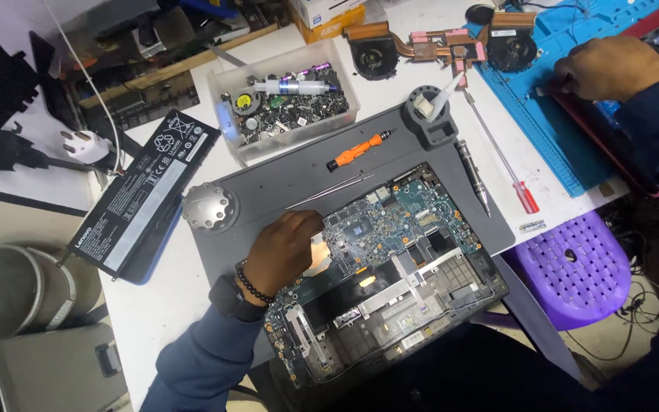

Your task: The person works on a disassembled laptop with its motherboard exposed on a repair mat. They use a flat spudger-like tool to pry and adjust components along the board's edge, reposition the board, and later hold a screwdriver while working near the board's side.

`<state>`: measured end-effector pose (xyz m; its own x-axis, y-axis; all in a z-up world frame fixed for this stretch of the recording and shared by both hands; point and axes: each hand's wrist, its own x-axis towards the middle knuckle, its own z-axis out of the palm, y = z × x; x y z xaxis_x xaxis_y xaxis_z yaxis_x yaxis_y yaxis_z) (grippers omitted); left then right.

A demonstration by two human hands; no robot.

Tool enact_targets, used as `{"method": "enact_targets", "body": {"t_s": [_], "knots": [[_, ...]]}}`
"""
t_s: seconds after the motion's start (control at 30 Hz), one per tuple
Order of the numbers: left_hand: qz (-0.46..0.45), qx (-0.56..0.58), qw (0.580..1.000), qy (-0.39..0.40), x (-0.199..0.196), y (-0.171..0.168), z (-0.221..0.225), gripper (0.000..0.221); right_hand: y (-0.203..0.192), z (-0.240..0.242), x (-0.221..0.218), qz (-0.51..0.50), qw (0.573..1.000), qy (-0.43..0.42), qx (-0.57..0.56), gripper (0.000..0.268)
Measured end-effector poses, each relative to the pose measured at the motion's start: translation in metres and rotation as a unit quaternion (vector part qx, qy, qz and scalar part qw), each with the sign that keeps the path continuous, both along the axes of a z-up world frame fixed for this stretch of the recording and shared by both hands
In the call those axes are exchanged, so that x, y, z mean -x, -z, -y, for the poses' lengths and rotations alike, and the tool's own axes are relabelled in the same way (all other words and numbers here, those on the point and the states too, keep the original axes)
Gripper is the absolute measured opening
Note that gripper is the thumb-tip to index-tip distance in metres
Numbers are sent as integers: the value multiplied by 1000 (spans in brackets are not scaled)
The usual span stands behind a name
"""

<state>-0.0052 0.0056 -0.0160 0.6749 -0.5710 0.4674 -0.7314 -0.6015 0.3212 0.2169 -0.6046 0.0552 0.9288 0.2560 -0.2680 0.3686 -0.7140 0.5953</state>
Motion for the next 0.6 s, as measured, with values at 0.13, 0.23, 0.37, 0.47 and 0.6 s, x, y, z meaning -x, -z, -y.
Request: {"method": "enact_targets", "body": {"t_s": [0.13, 0.23, 0.37, 0.47, 0.6], "knots": [[16, 6, 1000, -5, -1, -3, 2, 47, -1, -20, 6, -1, 998, 34, 59, 34], [15, 13, 1000, 2, 0, -4, 1, 45, 20, -13, 2, 29, 997, 36, 58, 24], [14, 2, 1000, 0, 0, -4, 1, 45, 26, -4, -5, 52, 995, -26, 81, 30], [5, 5, 1000, -3, 0, -4, 0, 43, 15, -13, -3, 37, 997, -22, 67, 29], [-2, 4, 1000, -4, 0, -3, 1, 42, 18, -8, -9, 51, 997, 7, 55, 25]]}}
